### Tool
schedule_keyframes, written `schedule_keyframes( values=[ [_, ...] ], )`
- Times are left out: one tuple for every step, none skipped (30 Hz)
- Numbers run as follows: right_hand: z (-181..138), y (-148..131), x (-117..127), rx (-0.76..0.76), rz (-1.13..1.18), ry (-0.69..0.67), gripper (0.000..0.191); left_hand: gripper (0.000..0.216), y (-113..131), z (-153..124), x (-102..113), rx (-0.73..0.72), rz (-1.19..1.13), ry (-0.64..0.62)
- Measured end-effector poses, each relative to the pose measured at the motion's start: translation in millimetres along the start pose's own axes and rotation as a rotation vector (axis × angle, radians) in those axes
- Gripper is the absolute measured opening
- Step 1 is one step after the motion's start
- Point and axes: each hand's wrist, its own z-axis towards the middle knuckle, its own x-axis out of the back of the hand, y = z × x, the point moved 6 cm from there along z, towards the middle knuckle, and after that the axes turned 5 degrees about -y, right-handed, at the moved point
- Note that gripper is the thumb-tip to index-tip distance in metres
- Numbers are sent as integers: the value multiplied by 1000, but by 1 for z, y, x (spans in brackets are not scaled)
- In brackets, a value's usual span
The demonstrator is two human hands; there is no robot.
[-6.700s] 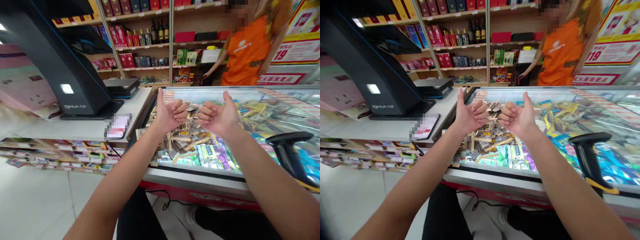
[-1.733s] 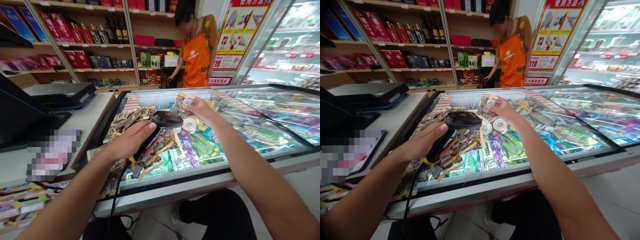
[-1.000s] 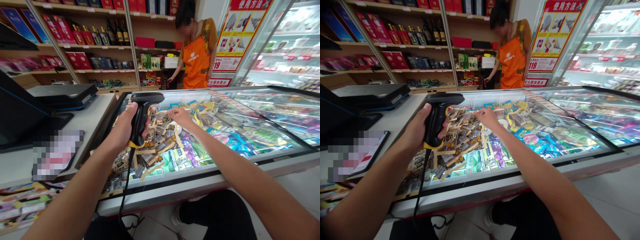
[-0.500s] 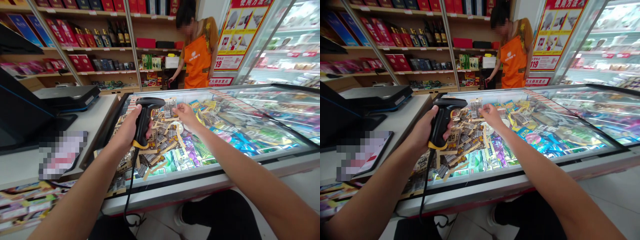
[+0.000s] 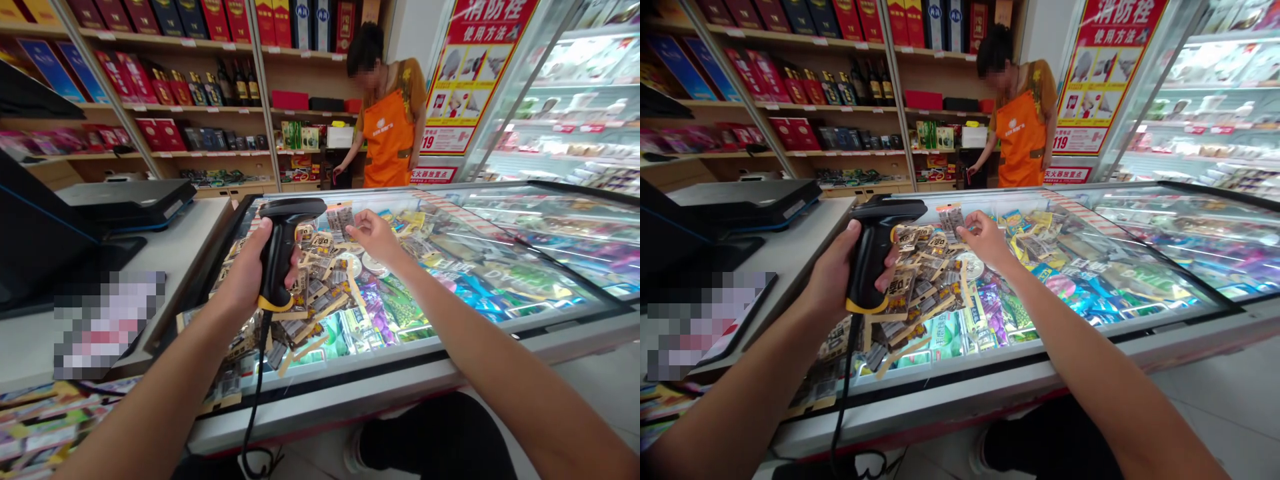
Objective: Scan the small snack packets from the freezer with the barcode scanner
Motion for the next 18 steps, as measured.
schedule_keyframes(
  values=[
    [0, 0, 0, 0, 1, -1, 35, 51, 0, 0, 0, -2, 8, -1],
    [0, 0, 0, 5, 4, 1, 35, 51, -1, 1, 0, -1, 15, -1],
    [0, 0, -1, 15, 9, 4, 34, 52, -1, 1, 0, 0, 19, -2],
    [0, 0, -1, 26, 14, 7, 33, 52, -2, 1, 0, 2, 23, -3],
    [1, 0, -1, 32, 19, 11, 33, 52, -2, 1, 0, 4, 25, -5],
    [2, 0, 0, 30, 22, 16, 33, 53, -2, 1, -1, 6, 27, -5],
    [3, 2, 3, 16, 22, 24, 33, 53, -2, 1, -1, 9, 28, -1],
    [5, 5, 9, -13, 20, 34, 34, 53, -3, 1, -1, 12, 30, 4],
    [7, 11, 17, -55, 13, 47, 35, 53, -3, 0, 0, 12, 32, 11],
    [9, 18, 29, -105, -7, 67, 36, 53, -3, 0, 0, 10, 36, 17],
    [11, 27, 44, -166, -36, 86, 37, 52, -2, 0, 1, 7, 41, 22],
    [12, 37, 63, -212, -91, 121, 34, 52, -2, 0, 1, 4, 46, 26],
    [12, 47, 85, -253, -184, 165, 29, 52, -2, 0, 1, 1, 50, 28],
    [11, 58, 106, -293, -278, 200, 23, 52, -2, 0, 1, 1, 53, 29],
    [10, 68, 126, -309, -317, 215, 18, 52, -2, 0, 1, 4, 55, 29],
    [9, 78, 143, -318, -337, 229, 17, 52, -3, 0, 1, 9, 56, 29],
    [8, 87, 157, -310, -337, 222, 23, 53, -3, 0, 1, 14, 56, 27],
    [8, 92, 164, -254, -289, 160, 31, 54, -3, 0, 1, 18, 58, 24]
  ],
)
